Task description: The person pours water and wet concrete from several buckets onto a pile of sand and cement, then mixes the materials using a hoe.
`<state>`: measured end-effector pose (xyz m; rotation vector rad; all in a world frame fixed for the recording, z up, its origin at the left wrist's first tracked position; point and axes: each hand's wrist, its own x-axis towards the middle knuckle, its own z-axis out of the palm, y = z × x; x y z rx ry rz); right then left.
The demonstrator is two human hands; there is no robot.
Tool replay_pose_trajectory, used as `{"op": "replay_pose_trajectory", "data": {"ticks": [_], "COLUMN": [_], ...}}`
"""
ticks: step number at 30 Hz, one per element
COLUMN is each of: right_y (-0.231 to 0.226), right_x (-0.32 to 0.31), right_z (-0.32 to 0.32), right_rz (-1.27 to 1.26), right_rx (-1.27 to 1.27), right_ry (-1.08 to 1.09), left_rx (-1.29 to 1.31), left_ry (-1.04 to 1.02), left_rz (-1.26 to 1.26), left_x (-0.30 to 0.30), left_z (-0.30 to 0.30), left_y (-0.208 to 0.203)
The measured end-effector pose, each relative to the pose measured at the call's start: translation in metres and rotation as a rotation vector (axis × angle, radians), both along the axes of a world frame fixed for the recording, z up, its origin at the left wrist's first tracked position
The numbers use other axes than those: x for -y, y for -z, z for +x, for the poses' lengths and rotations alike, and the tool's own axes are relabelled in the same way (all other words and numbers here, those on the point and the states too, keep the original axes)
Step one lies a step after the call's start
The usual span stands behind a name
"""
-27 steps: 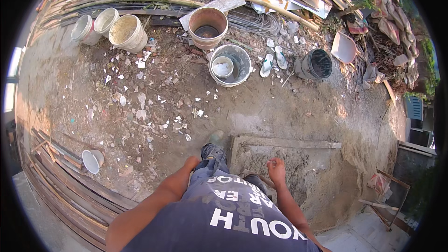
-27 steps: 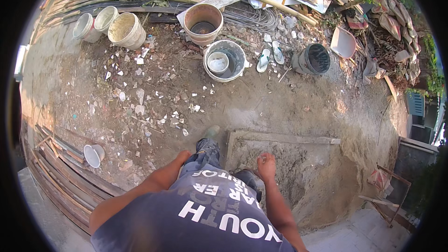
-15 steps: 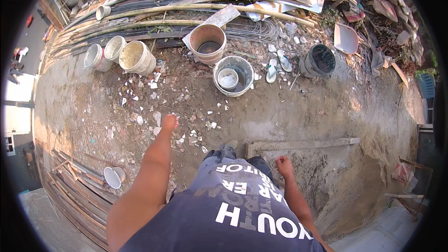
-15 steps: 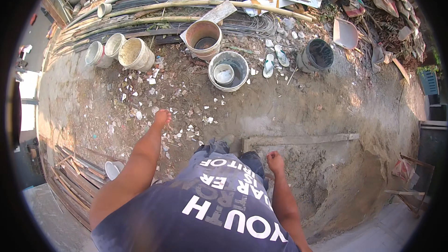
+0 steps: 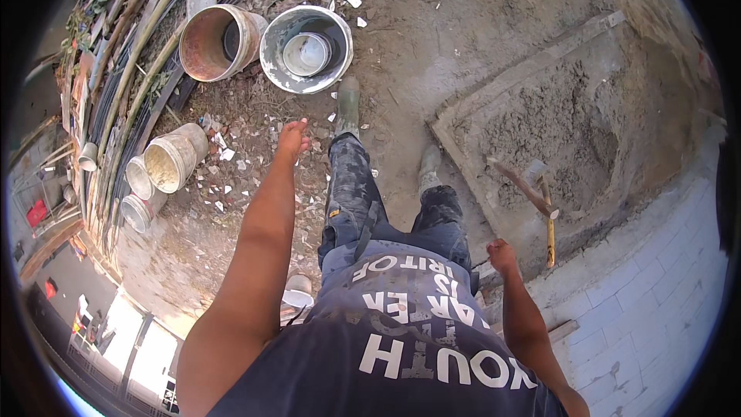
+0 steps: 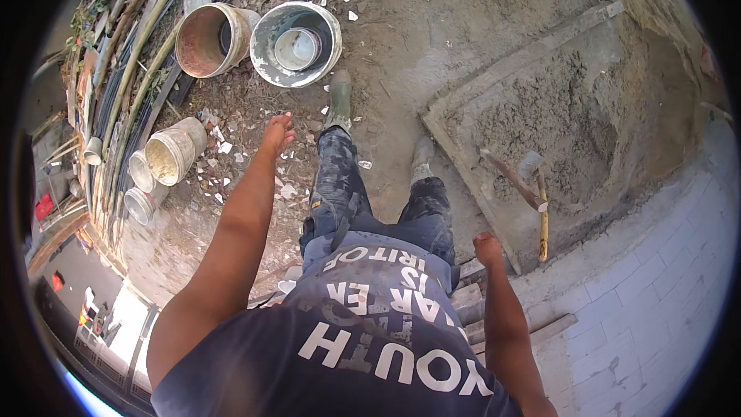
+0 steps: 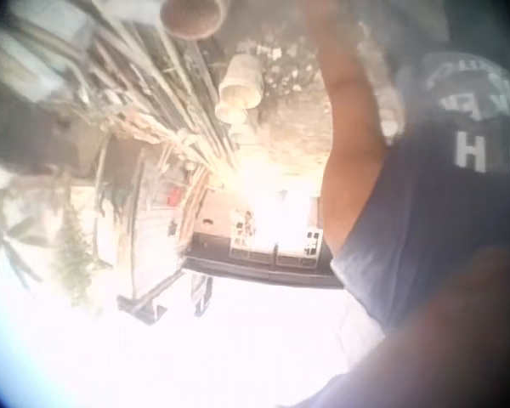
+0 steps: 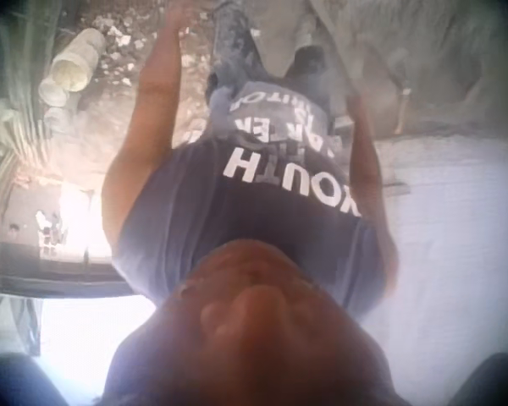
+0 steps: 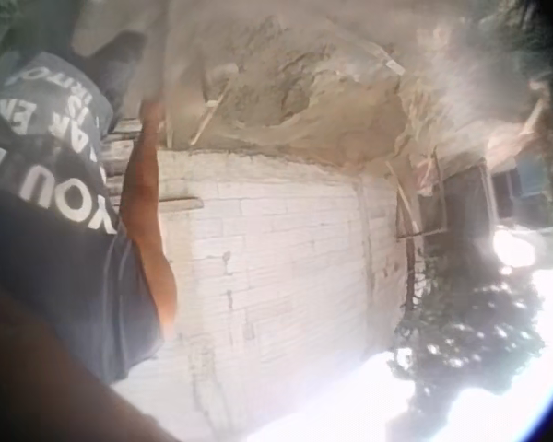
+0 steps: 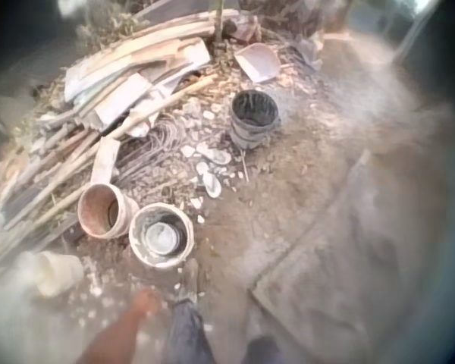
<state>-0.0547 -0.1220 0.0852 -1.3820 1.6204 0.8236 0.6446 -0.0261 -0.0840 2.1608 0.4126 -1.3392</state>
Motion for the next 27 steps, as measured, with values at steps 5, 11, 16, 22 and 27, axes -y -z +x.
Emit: {"op": "replay_pose_trajectory", "data": {"ticks": [5, 11, 16, 22, 27], "right_y": [0.016, 0.070, 0.038, 0.038, -0.001], "right_x": [-0.045, 0.052, 0.125, 0.166, 0.151], "right_z": [0.051, 0.350, 0.550, 0.592, 0.603], "right_rz": [0.108, 0.048, -0.145, -0.596, -0.716], "right_rx": [-0.232, 0.259, 0.554, 0.660, 0.774], "right_ry": [-0.015, 0.367, 0.082, -0.623, -1.085], "left_rx": [0.085, 0.066, 0.345, 0.504, 0.374], "left_ry": [0.028, 0.013, 0.311, 0.781, 0.778], "left_rz": [0.203, -0.016, -0.162, -0.134, -0.277], "left_x": [0.037, 0.059, 0.092, 0.170, 0.162], "left_z": [0.128, 0.220, 0.196, 0.138, 0.139], "left_y": [0.125, 0.149, 0.090, -0.149, -0.312]}}
